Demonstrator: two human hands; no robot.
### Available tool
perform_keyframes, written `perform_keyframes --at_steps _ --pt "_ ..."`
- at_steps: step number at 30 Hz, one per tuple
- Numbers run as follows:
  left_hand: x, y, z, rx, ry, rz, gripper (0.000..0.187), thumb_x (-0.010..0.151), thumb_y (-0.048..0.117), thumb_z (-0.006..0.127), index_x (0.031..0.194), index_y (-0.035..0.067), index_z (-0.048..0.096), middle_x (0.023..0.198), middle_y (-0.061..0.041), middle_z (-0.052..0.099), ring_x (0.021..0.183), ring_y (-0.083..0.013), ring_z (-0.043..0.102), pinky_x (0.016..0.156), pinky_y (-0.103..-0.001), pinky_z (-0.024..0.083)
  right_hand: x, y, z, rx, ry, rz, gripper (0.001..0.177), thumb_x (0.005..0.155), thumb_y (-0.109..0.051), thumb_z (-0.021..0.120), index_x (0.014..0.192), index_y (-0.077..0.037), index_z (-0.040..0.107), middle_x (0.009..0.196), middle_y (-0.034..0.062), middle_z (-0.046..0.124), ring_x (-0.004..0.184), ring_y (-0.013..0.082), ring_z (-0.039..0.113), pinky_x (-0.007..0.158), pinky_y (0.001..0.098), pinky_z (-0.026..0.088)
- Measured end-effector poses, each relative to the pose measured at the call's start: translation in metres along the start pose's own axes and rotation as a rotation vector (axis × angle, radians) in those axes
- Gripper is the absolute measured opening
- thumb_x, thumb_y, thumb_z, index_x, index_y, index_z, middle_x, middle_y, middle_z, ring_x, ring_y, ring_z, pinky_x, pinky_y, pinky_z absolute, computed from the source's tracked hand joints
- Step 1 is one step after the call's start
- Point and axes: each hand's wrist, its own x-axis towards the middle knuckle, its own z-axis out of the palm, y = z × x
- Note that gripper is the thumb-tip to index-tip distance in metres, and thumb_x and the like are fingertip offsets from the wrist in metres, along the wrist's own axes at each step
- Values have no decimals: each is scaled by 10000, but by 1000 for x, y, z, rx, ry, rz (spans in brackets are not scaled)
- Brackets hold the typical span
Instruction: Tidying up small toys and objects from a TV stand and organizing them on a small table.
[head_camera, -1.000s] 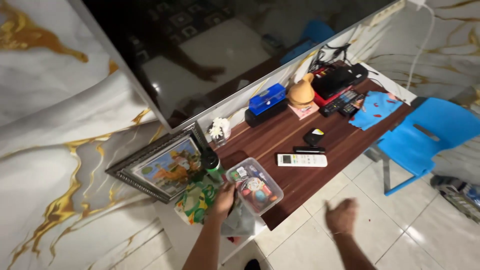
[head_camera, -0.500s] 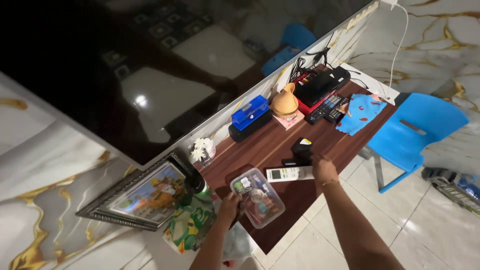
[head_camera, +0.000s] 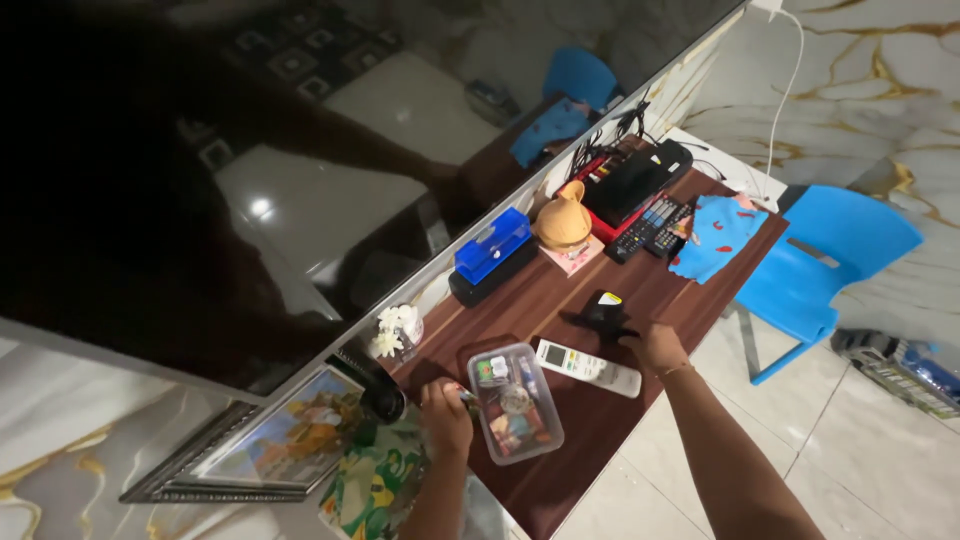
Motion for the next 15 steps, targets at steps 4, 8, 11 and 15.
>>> perform_keyframes --at_steps 4,8,11,15 --pt "3 -2 6 -8 -62 68 314 1035 305 396 945 100 616 972 -171 605 905 -432 585 788 -534 465 22 8 -7 0 161 174 357 788 -397 812 1004 -114 788 913 196 744 865 394 728 780 466 577" --pt "5 -1 6 52 -79 75 317 1028 332 411 945 110 621 967 -163 615 900 -432 589 790 -544 465 60 4 0 51 247 417 457 771 -478 846 893 -40 797 812 231 729 817 408 730 739 472 578" --pt "0 -8 8 81 -97 44 305 1019 333 427 944 110 621 960 -162 618 899 -433 589 786 -547 466 87 -7 10 148 207 514 432 765 -469 837 878 -52 812 800 198 753 795 368 751 726 440 581" --pt "7 -3 7 84 -127 57 281 1015 322 434 941 116 610 950 -148 622 901 -423 599 794 -538 475 146 -24 38 35 -15 563 303 878 -374 730 992 -98 777 883 116 789 812 273 770 684 391 588"
